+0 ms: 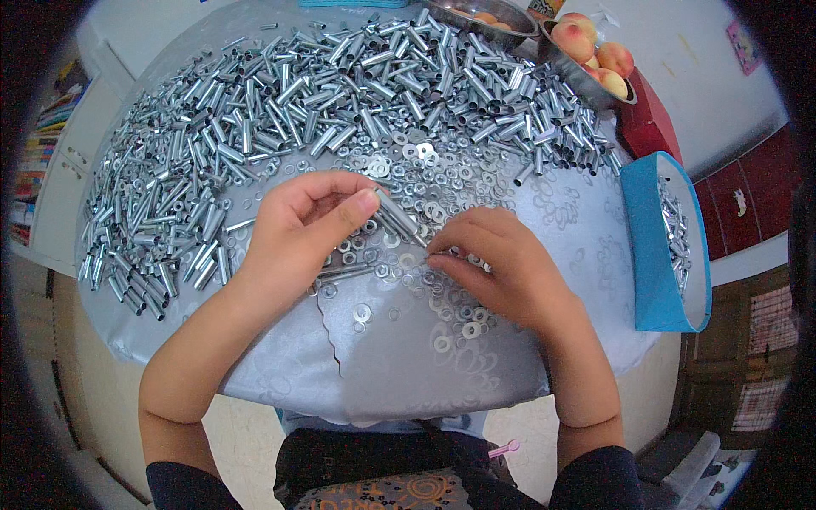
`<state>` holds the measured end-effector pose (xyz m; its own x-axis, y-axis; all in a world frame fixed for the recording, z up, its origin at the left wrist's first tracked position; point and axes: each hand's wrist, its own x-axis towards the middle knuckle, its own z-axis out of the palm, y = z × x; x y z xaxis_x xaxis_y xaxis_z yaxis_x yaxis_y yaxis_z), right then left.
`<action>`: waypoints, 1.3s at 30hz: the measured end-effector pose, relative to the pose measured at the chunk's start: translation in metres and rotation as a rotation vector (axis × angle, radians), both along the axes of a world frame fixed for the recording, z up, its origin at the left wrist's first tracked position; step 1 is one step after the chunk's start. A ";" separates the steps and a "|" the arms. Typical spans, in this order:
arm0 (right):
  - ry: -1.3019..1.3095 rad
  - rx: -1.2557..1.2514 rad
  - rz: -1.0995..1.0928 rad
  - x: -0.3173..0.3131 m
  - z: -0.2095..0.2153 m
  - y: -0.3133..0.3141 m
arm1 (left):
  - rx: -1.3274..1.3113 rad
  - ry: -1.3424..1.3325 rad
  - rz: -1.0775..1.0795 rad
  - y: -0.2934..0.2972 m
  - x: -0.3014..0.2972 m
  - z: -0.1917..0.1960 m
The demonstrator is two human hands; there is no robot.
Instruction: The person repeatedly picks up metal bolts and washers from a large pile on a table. They insert the washers onto the bolts by hand, one at a time, and place the assembled units into a blue container on the right. The task involves continuous manual handling of small hardware components.
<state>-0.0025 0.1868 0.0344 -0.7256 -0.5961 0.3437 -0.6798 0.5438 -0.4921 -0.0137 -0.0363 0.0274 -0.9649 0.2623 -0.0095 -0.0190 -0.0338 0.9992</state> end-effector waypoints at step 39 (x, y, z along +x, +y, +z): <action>-0.110 0.156 0.062 0.000 -0.008 0.000 | -0.042 0.061 -0.034 0.004 0.002 -0.008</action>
